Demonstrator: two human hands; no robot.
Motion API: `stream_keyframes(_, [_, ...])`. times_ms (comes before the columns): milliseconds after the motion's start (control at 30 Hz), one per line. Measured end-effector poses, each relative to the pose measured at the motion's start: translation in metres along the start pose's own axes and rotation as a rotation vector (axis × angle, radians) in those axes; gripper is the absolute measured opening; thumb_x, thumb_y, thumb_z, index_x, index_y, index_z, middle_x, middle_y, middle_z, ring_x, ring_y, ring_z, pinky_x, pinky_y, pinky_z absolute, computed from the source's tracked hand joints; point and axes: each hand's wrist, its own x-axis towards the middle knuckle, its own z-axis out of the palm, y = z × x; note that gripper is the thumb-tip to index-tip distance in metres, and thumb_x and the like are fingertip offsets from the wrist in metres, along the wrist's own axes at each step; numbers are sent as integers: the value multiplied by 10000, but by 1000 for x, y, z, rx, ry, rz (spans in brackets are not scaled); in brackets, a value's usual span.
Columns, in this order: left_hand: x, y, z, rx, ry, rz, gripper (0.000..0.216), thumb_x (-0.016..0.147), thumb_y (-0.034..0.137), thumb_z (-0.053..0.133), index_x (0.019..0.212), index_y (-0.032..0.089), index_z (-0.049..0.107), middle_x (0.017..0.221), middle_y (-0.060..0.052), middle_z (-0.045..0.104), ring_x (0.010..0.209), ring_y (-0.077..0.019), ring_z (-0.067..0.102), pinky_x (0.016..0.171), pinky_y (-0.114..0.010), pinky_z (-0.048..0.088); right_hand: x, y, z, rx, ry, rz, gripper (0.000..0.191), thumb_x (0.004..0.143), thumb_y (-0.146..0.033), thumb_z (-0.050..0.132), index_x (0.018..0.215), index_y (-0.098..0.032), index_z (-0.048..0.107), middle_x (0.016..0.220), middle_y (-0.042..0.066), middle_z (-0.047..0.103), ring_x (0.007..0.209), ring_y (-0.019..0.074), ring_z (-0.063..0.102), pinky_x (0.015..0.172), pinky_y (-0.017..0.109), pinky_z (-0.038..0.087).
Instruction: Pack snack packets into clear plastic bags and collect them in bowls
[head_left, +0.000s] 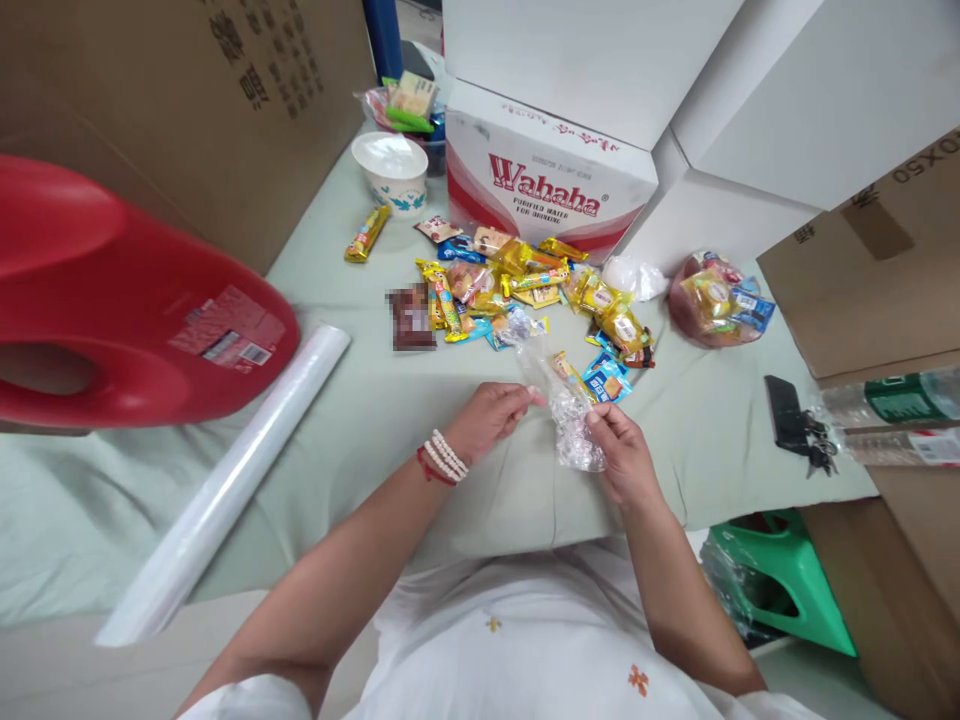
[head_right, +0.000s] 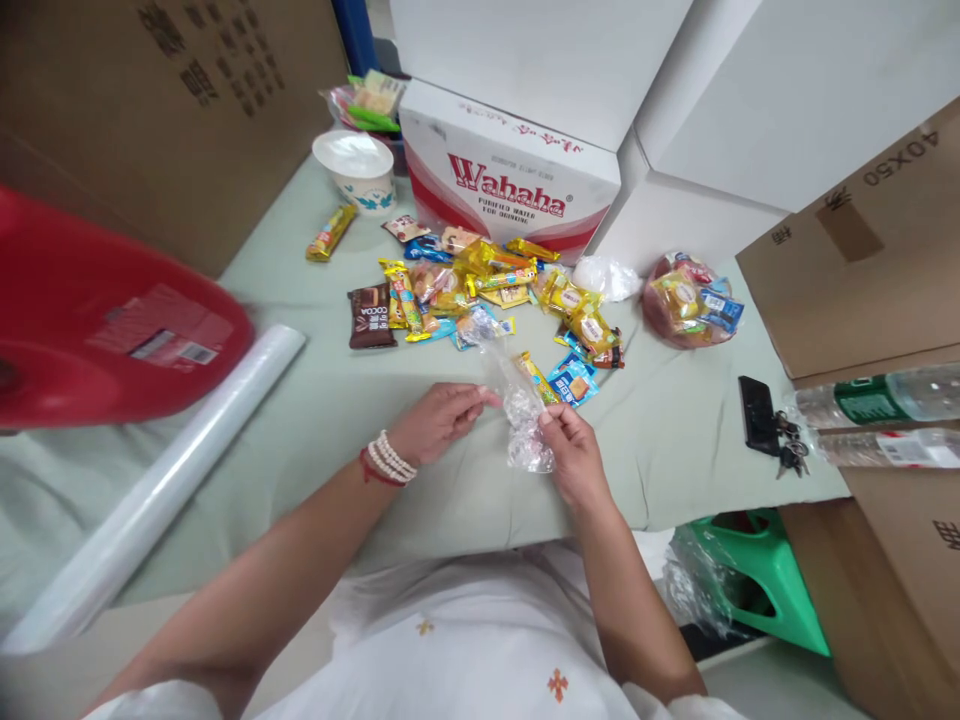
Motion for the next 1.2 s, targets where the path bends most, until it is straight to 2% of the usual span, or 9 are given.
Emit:
stream_keyframes(100, [2, -5, 5, 53, 19, 13, 490, 760, 624, 758, 785, 137, 707, 571, 71, 355, 444, -34, 219, 429, -228, 110, -3, 2, 2, -179, -78, -75, 324, 883, -522, 740, 837, -215, 649, 691, -32, 569, 600, 115, 460, 587, 244, 369])
stream_keyframes(267, [5, -7, 5, 27, 103, 68, 512, 596, 576, 888, 782, 139, 698, 535, 81, 395, 461, -36, 244, 439, -217, 159, -5, 3, 0, -395, -246, -139, 324, 926, -534, 687, 891, -214, 730, 759, 6, 610, 709, 147, 527, 677, 271, 431])
stream_keyframes(433, [4, -7, 5, 122, 11, 90, 431, 631, 526, 871, 759, 134, 747, 535, 60, 468, 501, -55, 330, 474, -204, 259, 11, 4, 7, -107, -75, 21, 489, 841, -690, 690, 967, -226, 772, 981, 68, 713, 833, 193, 614, 694, 301, 505])
stream_keyframes(533, [5, -10, 6, 232, -37, 165, 384, 675, 530, 827, 716, 154, 762, 557, 32, 555, 586, -106, 466, 551, -224, 377, 22, 7, 19, -59, -120, 57, 406, 731, -563, 849, 955, -232, 777, 909, 41, 715, 782, 174, 603, 699, 295, 493])
stream_keyframes(733, [8, -13, 0, 321, 150, 153, 274, 743, 429, 723, 733, 157, 756, 533, 58, 484, 539, -89, 373, 533, -234, 302, 32, 8, 12, -4, 119, -33, 340, 656, -456, 902, 835, -214, 745, 770, -21, 667, 633, 106, 487, 630, 259, 409])
stream_keyframes(833, [8, -11, -2, 184, 176, 188, 195, 737, 359, 705, 728, 164, 713, 587, 44, 519, 588, -104, 443, 583, -241, 378, 29, 4, -5, -10, 161, -52, 324, 666, -433, 902, 831, -209, 735, 776, -28, 666, 636, 103, 482, 628, 253, 404])
stream_keyframes(967, [7, -11, 0, -93, 107, 198, 257, 741, 397, 765, 758, 181, 626, 813, -10, 647, 770, -138, 612, 757, -279, 516, 17, -2, -15, 29, 98, -142, 230, 714, -351, 883, 796, -219, 714, 765, -34, 662, 718, 124, 558, 740, 269, 469])
stream_keyframes(1100, [7, -15, 4, -35, 84, 194, 347, 782, 489, 789, 825, 185, 626, 646, 44, 554, 545, -82, 502, 554, -219, 425, 13, -2, -11, 275, -65, -48, 164, 751, -330, 806, 862, -235, 731, 974, 25, 750, 923, 211, 679, 836, 369, 562])
stream_keyframes(1200, [8, -19, 5, 94, 139, 249, 379, 801, 536, 765, 827, 177, 645, 568, 61, 510, 475, -77, 452, 499, -219, 377, 20, 2, -5, 382, -77, 86, 221, 679, -271, 809, 884, -223, 743, 1042, 61, 775, 936, 229, 709, 784, 359, 603])
